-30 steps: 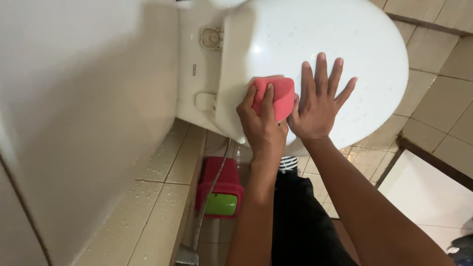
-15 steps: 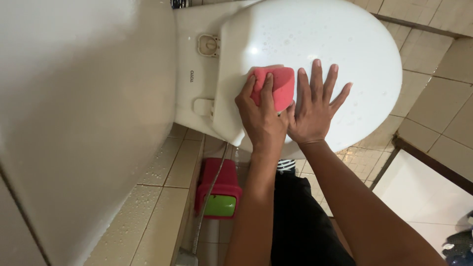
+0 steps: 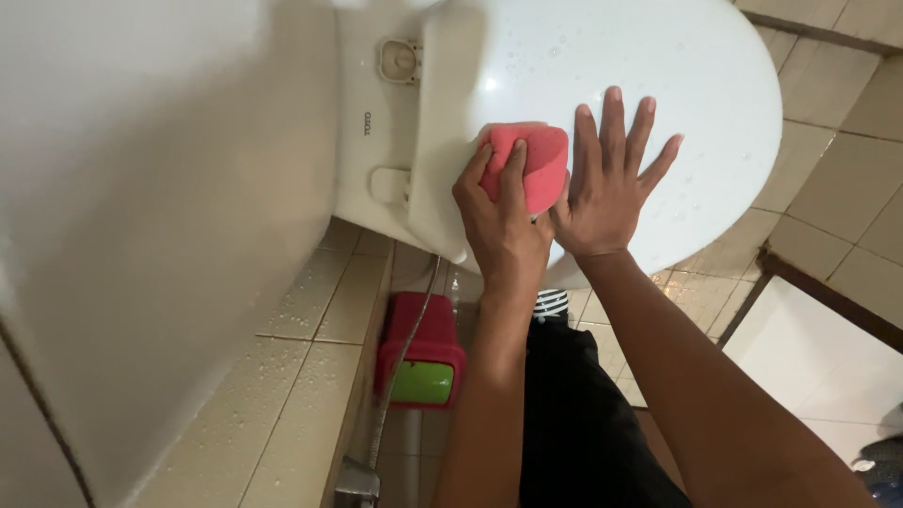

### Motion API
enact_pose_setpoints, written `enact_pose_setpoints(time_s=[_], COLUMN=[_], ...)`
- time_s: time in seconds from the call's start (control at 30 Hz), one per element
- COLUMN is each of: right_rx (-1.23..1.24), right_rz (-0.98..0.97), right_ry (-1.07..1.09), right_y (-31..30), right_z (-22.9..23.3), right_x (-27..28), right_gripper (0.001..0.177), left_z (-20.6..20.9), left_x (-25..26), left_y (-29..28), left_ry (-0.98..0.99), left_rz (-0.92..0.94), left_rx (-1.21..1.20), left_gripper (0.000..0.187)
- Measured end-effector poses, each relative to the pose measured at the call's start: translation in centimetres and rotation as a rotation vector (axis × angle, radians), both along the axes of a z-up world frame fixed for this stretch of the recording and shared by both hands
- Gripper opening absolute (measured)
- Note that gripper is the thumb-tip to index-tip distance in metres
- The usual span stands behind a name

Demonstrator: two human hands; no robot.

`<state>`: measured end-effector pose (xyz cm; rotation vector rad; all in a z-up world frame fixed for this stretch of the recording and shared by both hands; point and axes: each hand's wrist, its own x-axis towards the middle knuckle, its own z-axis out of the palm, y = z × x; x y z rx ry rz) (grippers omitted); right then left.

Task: Cleaning the exterior and lid of a toilet bowl using a sponge and a water sprayer.

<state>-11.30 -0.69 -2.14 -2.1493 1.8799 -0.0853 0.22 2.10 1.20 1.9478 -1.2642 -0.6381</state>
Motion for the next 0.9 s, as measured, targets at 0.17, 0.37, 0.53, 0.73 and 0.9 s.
enact_pose_setpoints(time_s=[0.17,0.37,0.53,0.73,0.9], right_rx=[0.009,-0.014,-0.018,-0.037,-0.027], right_rz=[-0.016,-0.019,-0.016,-0.008,-0.006], right_ry=[-0.007,-0.023,-0.028,-0.012,0.005], right_y=[-0.1,0.1,0.1,0.3,0.4], right_z=[0.4,0.6,0.8,0.6,0.8], right_x=[0.4,0.4,0.4,0.2,0.3], right_gripper=[0.073,0.071,0.066,0.062,0.062], left_z=[-0.1,-0.2,-0.1,-0.2,0.3], left_x=[-0.3,-0.5,-0.6,-0.6,-0.7], left_y=[1.5,3.0,4.3,5.9,7.0], left_ry=[0.010,0.011,0.016,0.030,0.033], left_rz=[0.001,0.005,0.006,-0.019,-0.026], left_rx=[0.008,0.010,-0.008,-0.017,0.016], left_gripper=[0.070,0.070,0.070,0.073,0.075])
